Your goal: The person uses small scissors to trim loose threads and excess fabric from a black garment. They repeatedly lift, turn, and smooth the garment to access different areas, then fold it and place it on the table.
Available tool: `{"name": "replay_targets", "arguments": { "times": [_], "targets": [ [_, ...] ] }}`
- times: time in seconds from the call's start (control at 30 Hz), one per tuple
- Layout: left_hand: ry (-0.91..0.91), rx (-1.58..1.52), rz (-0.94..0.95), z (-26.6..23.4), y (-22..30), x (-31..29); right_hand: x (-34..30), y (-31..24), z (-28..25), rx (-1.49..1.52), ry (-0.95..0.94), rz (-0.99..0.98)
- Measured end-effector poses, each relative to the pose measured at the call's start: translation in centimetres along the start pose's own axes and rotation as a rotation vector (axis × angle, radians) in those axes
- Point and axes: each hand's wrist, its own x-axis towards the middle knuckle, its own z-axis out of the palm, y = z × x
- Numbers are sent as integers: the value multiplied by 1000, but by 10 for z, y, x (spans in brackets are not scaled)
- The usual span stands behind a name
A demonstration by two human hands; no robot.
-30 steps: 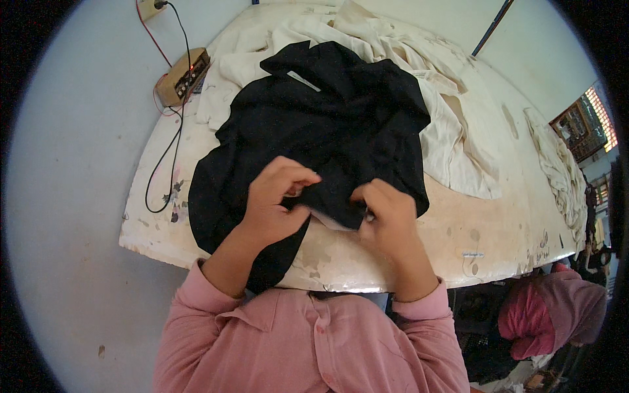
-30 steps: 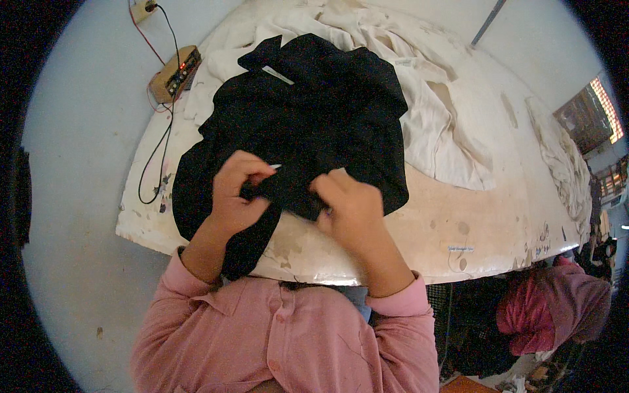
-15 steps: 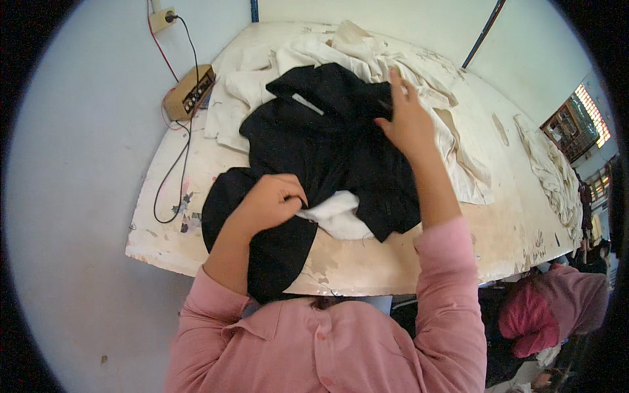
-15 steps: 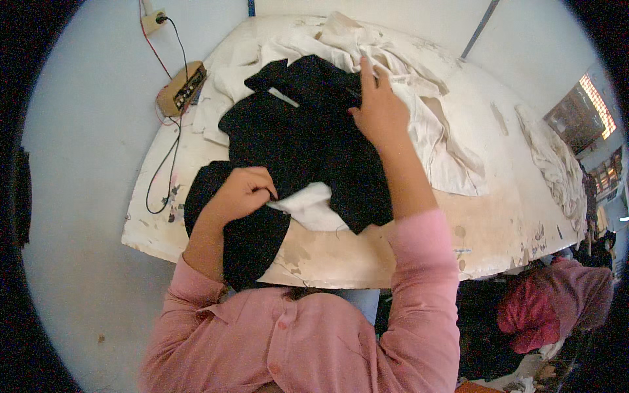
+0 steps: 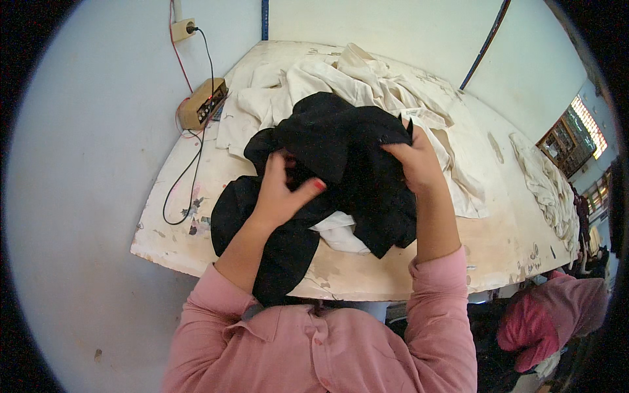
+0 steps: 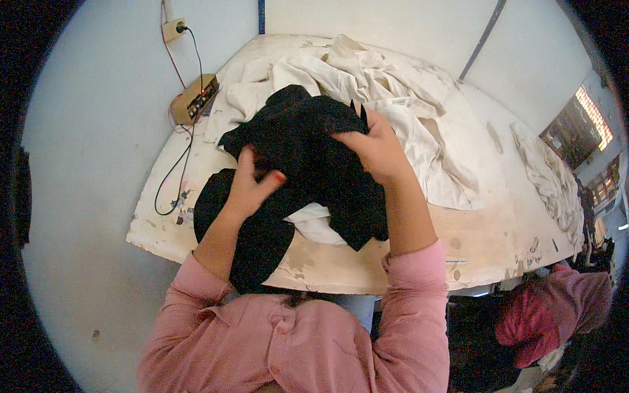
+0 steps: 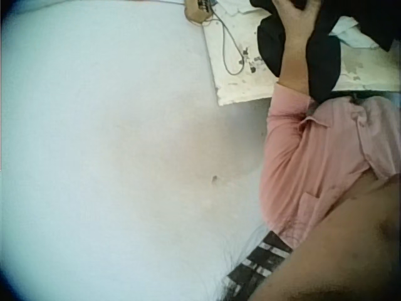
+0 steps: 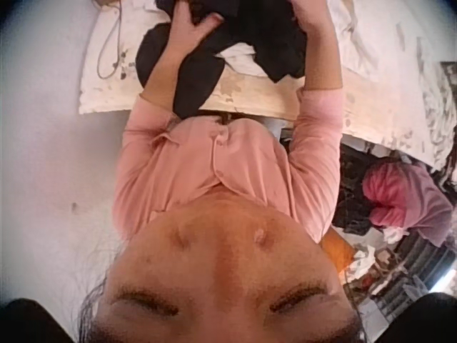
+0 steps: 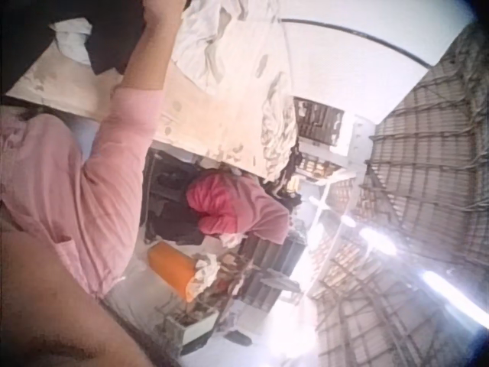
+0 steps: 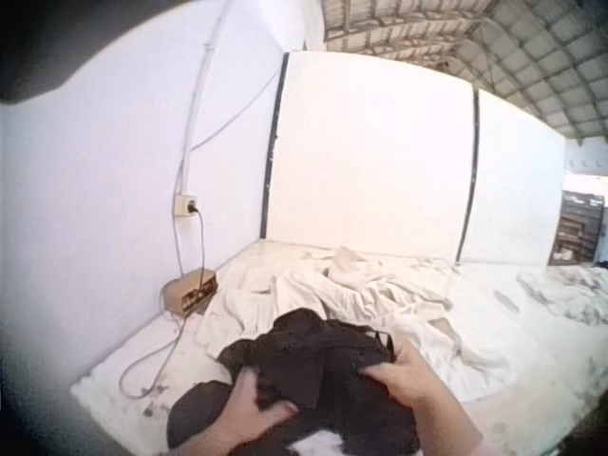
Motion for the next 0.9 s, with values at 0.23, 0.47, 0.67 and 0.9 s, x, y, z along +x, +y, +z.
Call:
{"name": "replay_targets", "arguments": {
  "times": [0.23,0.47,0.67,0.9],
  "targets": [
    [608,358,433,-22,20,57,-53,-33,-43,80,-20,-19],
    [258,321,-152,-33,99,79,-92,-42,-66,-285,-150,-6],
    [88,-309,-159,-64,71,96,-117,-28,5,-411,-771,-285],
    [-171,-227,108,-59,92,62,-33,7,-61,-868,371,-256]
  ]
}}
